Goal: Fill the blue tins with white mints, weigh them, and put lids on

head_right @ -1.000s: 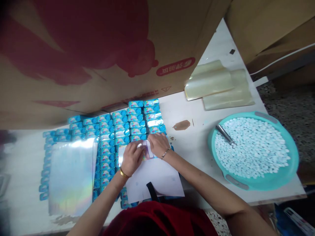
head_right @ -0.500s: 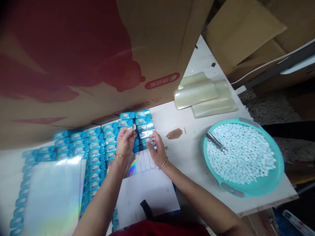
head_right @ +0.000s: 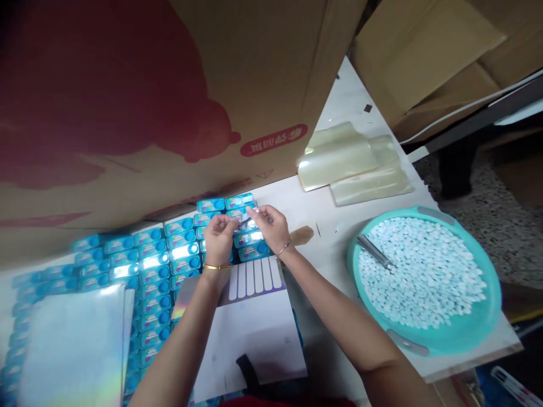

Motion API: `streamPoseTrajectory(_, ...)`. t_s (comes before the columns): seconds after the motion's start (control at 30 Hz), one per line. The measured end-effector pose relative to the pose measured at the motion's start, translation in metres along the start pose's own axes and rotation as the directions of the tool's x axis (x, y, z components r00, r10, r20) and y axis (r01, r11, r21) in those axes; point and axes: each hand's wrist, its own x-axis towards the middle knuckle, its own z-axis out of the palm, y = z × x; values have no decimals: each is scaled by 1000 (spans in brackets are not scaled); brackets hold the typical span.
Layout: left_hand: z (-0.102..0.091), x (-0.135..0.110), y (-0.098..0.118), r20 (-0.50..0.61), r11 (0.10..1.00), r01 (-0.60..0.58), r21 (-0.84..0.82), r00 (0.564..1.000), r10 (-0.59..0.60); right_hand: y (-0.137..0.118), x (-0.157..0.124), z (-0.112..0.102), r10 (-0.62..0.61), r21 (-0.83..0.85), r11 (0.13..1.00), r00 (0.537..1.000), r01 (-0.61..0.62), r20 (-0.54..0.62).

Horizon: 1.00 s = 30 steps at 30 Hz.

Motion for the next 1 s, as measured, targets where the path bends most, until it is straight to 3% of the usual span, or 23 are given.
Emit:
streamPoseTrajectory(0.17,1,10,-2,3,951,-106,289,994,110,17,17,3,-89,-89,993,992,81,-87)
streamPoseTrajectory(0.27,0,16,0,5,810,-189,555,975,224,26,24,4,-114,-146,984,987,98,-110)
streamPoseTrajectory(0.4,3,20,3,1,627,-166,761,967,256,33,28,4,-137,-179,977,984,114,-118)
streamPoseTrajectory(0.6,9,19,1,6,521,-122,845,976,219,45,33,6,-132,-190,976,985,109,-113)
streamPoseTrajectory(0.77,8,19,-2,-54,516,-93,852,963,263,50,31,-2,-15,-232,973,999,5,-42)
streamPoseTrajectory(0.9,11,16,0,-74,525,-61,849,970,233,24,4,-14,-248,-473,844,966,253,75)
streamPoseTrajectory(1.0,15,15,2,-90,538,-36,842,974,206,13,-15,-11,-291,-577,723,925,380,244)
